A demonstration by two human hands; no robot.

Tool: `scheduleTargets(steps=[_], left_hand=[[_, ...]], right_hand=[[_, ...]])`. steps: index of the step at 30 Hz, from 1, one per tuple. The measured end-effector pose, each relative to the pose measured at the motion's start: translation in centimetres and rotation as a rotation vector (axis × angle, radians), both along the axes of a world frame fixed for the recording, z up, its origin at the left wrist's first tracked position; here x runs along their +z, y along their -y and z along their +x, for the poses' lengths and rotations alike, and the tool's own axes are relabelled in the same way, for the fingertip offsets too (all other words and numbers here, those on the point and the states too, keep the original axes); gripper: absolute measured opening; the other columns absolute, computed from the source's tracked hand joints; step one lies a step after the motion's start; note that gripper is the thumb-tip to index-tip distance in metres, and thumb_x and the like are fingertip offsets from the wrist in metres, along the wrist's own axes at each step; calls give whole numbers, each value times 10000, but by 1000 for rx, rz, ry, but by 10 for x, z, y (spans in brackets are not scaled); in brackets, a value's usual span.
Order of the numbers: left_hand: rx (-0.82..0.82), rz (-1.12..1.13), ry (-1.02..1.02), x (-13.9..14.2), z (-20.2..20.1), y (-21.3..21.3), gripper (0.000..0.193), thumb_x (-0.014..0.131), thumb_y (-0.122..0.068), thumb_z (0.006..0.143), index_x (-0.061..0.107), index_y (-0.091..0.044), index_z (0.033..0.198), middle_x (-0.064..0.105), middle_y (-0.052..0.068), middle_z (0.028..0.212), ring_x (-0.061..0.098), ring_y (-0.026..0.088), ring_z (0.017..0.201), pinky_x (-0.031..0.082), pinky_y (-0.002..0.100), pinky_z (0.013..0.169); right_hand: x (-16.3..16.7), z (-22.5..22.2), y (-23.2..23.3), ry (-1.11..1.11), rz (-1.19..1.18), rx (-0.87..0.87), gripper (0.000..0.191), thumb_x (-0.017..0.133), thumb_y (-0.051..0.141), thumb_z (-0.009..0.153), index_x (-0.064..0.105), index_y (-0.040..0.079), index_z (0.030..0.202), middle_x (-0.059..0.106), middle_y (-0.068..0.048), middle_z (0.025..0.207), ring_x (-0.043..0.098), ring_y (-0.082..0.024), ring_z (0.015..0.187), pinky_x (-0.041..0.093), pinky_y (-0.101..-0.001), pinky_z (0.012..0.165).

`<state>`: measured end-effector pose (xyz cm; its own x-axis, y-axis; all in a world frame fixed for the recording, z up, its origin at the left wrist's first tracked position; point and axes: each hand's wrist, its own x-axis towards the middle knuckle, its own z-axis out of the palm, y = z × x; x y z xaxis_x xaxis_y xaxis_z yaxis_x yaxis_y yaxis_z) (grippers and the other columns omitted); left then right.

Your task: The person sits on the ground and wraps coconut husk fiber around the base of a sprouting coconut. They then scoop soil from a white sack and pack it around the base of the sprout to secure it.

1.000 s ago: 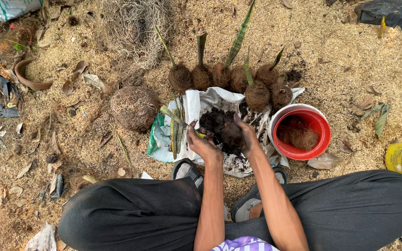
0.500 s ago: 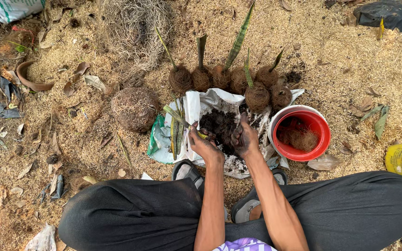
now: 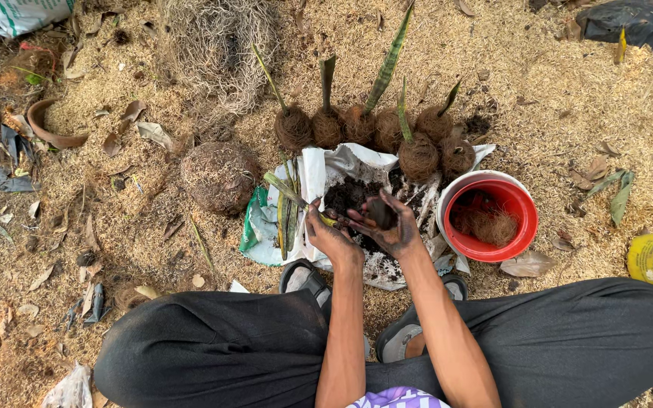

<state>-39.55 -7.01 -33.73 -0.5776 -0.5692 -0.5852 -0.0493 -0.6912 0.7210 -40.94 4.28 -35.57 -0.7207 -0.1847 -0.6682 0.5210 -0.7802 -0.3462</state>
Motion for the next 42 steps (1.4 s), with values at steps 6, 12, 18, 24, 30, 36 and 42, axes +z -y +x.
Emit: scheduleTargets(steps=[6, 12, 18, 24, 30, 36, 42], left_hand=[[9, 43, -70, 1, 2, 0, 274, 501, -319, 1028, 615, -75, 1080, 573, 60, 1025, 598, 152, 905, 554, 338, 775], [41, 8, -96, -2, 0, 0, 252, 546, -297, 1045, 649, -71, 1087, 482, 7, 778, 473, 92, 638, 420, 253, 546], [47, 14, -70, 0, 0, -1, 260, 553, -301, 1037, 653, -66, 1087, 487, -9, 784, 462, 79, 627, 410, 239, 533], [25, 31, -25, 2, 0, -1, 269, 536, -317, 1045, 647, -78, 1098, 483, -10, 817, 469, 79, 662, 424, 251, 592], [11, 63, -87, -1, 2, -1, 283, 528, -329, 1041, 622, -72, 1114, 494, 9, 831, 485, 114, 688, 414, 288, 607], [0, 26, -46, -3, 1, 0, 303, 527, -341, 1025, 622, -68, 1116, 566, 19, 981, 526, 106, 775, 479, 308, 661], [15, 19, -59, -3, -1, -2, 276, 542, -323, 1043, 639, -76, 1119, 544, 29, 942, 490, 121, 711, 424, 308, 606]], right_hand=[[-16, 2, -1, -259, -31, 11, 351, 800, 309, 823, 632, 65, 1011, 678, -100, 966, 658, -174, 730, 552, -246, 540], [-32, 4, -1, -172, 460, -121, 526, 795, 457, 925, 541, 22, 771, 542, -88, 644, 494, -197, 499, 398, -312, 406], [-18, -2, -3, 63, 370, -112, 509, 566, 578, 920, 598, 73, 873, 638, -88, 770, 622, -172, 617, 535, -300, 504], [-9, -2, 0, -341, -233, 112, 528, 605, 502, 1050, 703, -14, 1100, 721, -198, 992, 684, -292, 788, 591, -405, 657], [2, 6, 13, 26, -72, -8, 355, 574, 445, 923, 600, 91, 915, 709, -121, 942, 735, -266, 844, 647, -423, 766], [-8, 3, 8, -60, 29, -80, 470, 607, 555, 948, 572, 100, 833, 609, -41, 742, 596, -157, 579, 499, -270, 481], [-25, 3, -1, -65, 201, -139, 518, 605, 551, 984, 424, 181, 670, 381, 41, 557, 339, -114, 393, 287, -268, 346]])
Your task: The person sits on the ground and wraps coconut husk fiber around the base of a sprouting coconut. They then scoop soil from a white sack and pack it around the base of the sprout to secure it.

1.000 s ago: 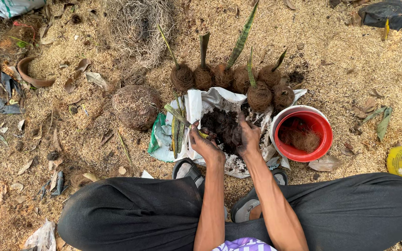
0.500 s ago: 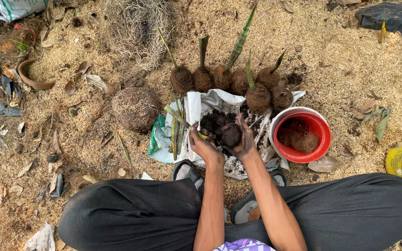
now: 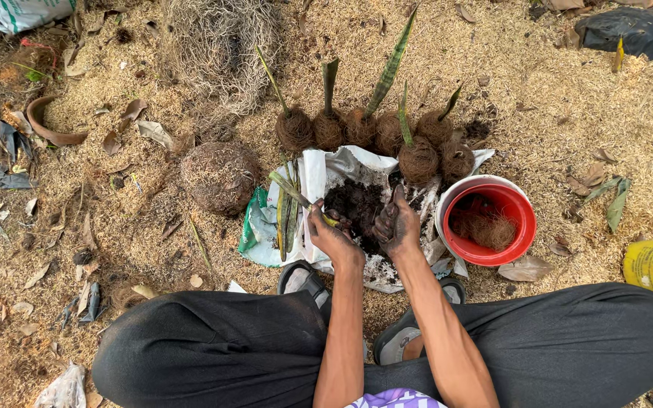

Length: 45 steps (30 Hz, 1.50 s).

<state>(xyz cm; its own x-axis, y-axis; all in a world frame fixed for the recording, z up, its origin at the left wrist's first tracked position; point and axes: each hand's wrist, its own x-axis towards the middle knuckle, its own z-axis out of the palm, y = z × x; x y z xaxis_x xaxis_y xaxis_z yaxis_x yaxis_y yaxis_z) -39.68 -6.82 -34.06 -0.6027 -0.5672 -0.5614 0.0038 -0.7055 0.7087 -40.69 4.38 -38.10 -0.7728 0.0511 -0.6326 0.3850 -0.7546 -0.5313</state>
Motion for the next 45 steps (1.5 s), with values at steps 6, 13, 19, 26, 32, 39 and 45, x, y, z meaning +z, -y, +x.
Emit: scheduleTargets(steps=[6, 13, 19, 26, 32, 39, 45], left_hand=[[-6, 13, 3, 7, -2, 0, 287, 522, -317, 1039, 630, -64, 1121, 540, 26, 894, 531, 107, 702, 481, 288, 602], [-9, -2, -5, 6, 0, 1, 273, 534, -304, 1061, 649, -70, 1143, 463, 34, 806, 451, 115, 633, 380, 279, 548], [-13, 26, 6, 0, 1, 2, 273, 522, -312, 1043, 633, -72, 1108, 555, 20, 869, 521, 89, 685, 461, 276, 601], [7, 10, -47, -1, 2, 2, 266, 545, -312, 1053, 641, -69, 1102, 528, 21, 827, 492, 104, 650, 423, 278, 562], [11, 25, -5, -2, 1, 3, 266, 526, -295, 1053, 625, -58, 1125, 590, -29, 926, 563, 57, 771, 482, 267, 652], [8, 11, -5, -2, 1, 2, 272, 536, -302, 1036, 640, -61, 1110, 521, 20, 846, 481, 97, 681, 425, 284, 602], [6, -3, -26, 0, 0, 1, 265, 538, -295, 1035, 646, -63, 1104, 523, -3, 782, 474, 83, 624, 410, 267, 552]], right_hand=[[24, -2, 5, 2, 141, 111, 487, 473, 576, 968, 614, 127, 843, 561, -8, 743, 522, -118, 591, 478, -288, 502], [43, -3, 3, -216, -444, 27, 517, 657, 517, 900, 725, 7, 954, 650, -123, 812, 646, -230, 639, 613, -353, 537], [44, -3, 3, -258, -505, -46, 247, 660, 336, 974, 591, 125, 867, 668, -67, 925, 654, -166, 721, 487, -208, 465], [44, 3, 5, -139, -87, 34, 493, 731, 422, 947, 431, 169, 649, 423, 37, 547, 434, -107, 423, 357, -239, 334], [54, 1, 10, -29, 78, 95, 400, 678, 465, 941, 523, 162, 731, 506, -5, 630, 493, -146, 507, 434, -285, 427], [62, -7, -1, -44, -36, 146, 366, 629, 445, 889, 639, 90, 976, 660, -86, 919, 691, -250, 811, 626, -484, 796], [29, -7, -11, -152, -260, 39, 309, 664, 421, 958, 606, 123, 903, 613, -28, 842, 580, -150, 674, 529, -292, 585]])
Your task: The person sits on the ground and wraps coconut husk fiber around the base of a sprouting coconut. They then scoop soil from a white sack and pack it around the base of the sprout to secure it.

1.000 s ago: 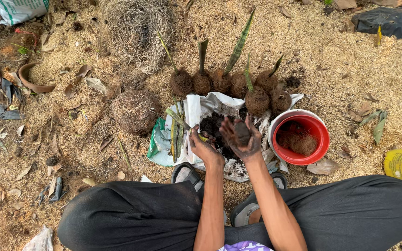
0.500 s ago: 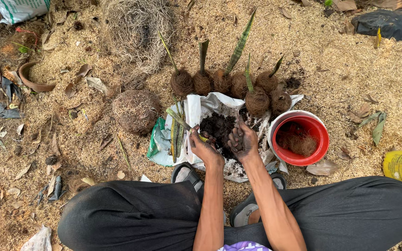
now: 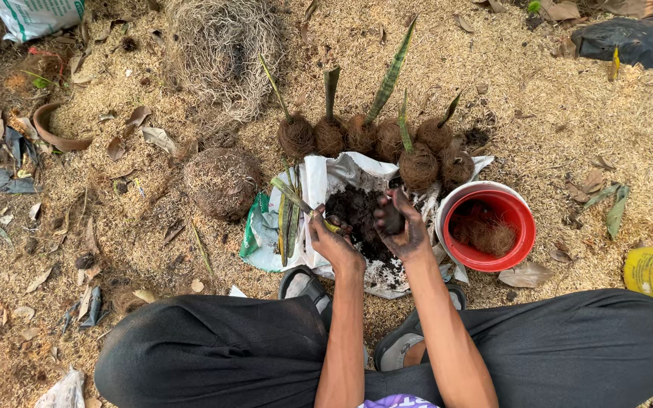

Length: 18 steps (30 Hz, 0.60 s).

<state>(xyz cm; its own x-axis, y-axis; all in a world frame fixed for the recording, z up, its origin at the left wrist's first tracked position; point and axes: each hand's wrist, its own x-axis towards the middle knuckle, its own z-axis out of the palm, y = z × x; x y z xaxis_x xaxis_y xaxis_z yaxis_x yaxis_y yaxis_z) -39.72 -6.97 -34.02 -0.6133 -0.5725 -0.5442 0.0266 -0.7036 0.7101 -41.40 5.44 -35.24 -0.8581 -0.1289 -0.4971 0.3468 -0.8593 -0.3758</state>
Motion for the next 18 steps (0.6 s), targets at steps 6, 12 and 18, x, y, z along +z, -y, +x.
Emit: scheduleTargets(steps=[6, 12, 18], left_hand=[[14, 2, -18, -1, 0, -1, 245, 547, -275, 1042, 640, -56, 1098, 518, -22, 737, 474, 74, 592, 409, 256, 527], [11, 5, -32, -3, 0, -1, 262, 552, -287, 1047, 657, -58, 1119, 524, 7, 760, 483, 95, 608, 415, 271, 541], [3, 45, -18, -7, 0, 1, 274, 536, -295, 1029, 634, -53, 1112, 605, 56, 939, 575, 137, 781, 511, 329, 679]], right_hand=[[-10, 4, 2, 142, 180, -99, 573, 625, 628, 938, 425, 172, 654, 420, 43, 540, 403, -107, 403, 363, -271, 379], [13, 4, 10, 209, 409, -24, 574, 501, 712, 880, 564, 148, 791, 591, -20, 663, 532, -132, 462, 455, -294, 407], [22, 0, 12, 47, 258, 60, 519, 696, 494, 897, 679, 24, 1116, 733, -64, 938, 673, -171, 700, 602, -308, 567]])
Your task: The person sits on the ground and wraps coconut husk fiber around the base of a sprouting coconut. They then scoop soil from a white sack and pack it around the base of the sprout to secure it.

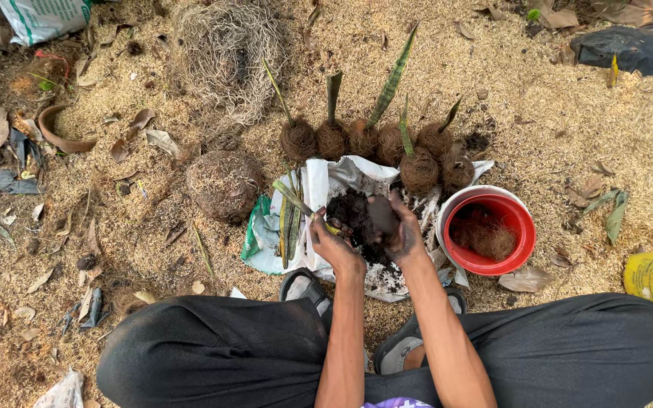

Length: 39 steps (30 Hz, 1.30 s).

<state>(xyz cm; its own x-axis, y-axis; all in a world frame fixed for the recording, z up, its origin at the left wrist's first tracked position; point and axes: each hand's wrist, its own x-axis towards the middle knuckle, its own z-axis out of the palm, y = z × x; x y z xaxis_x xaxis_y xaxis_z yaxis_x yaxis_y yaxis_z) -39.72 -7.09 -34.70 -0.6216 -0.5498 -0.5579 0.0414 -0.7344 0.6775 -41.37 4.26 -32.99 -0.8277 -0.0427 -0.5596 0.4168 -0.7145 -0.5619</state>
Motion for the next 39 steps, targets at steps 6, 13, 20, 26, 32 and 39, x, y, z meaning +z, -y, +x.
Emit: scheduleTargets(steps=[6, 13, 20, 26, 32, 39], left_hand=[[-19, -51, 24, -13, 2, -1, 290, 555, -318, 1056, 645, -64, 1161, 557, 51, 1088, 508, 126, 931, 451, 351, 768], [-25, -57, 46, -12, 0, -1, 299, 542, -350, 992, 641, -97, 1117, 581, 52, 1262, 500, 196, 1182, 414, 469, 1013], [-81, -104, 154, -1, 0, -1, 311, 524, -337, 1004, 635, -103, 1174, 528, 38, 1390, 358, 198, 1372, 265, 528, 1099], [-18, 55, -37, 0, 1, 1, 260, 505, -293, 1041, 622, -76, 1121, 628, 98, 1007, 586, 269, 902, 487, 475, 781], [-5, -11, -18, -2, 1, 0, 252, 524, -273, 1037, 647, -60, 1089, 585, 25, 888, 558, 105, 766, 482, 307, 718], [7, -34, 5, 4, 2, 0, 247, 535, -273, 1044, 664, -67, 1091, 546, -3, 794, 489, 85, 637, 406, 268, 559]], right_hand=[[-13, 2, -5, 32, -369, -105, 258, 627, 267, 942, 638, 93, 1132, 710, -117, 994, 697, -207, 736, 584, -295, 587], [-27, 7, -6, -30, -83, -144, 545, 683, 527, 1005, 496, 108, 712, 524, 5, 610, 514, -117, 416, 446, -259, 349], [-9, 6, 0, 149, 256, -130, 464, 689, 515, 933, 616, 72, 815, 570, -44, 649, 513, -156, 439, 433, -297, 389], [-4, 1, -2, 21, -23, 92, 456, 616, 530, 956, 728, 88, 973, 667, -71, 867, 599, -171, 595, 550, -310, 518], [2, 4, 3, 153, -315, -100, 329, 522, 388, 997, 596, 80, 908, 616, -87, 861, 647, -222, 746, 653, -404, 697], [2, 4, 5, 54, -206, -154, 432, 570, 526, 977, 512, 145, 783, 582, -21, 713, 557, -146, 556, 489, -260, 454]])
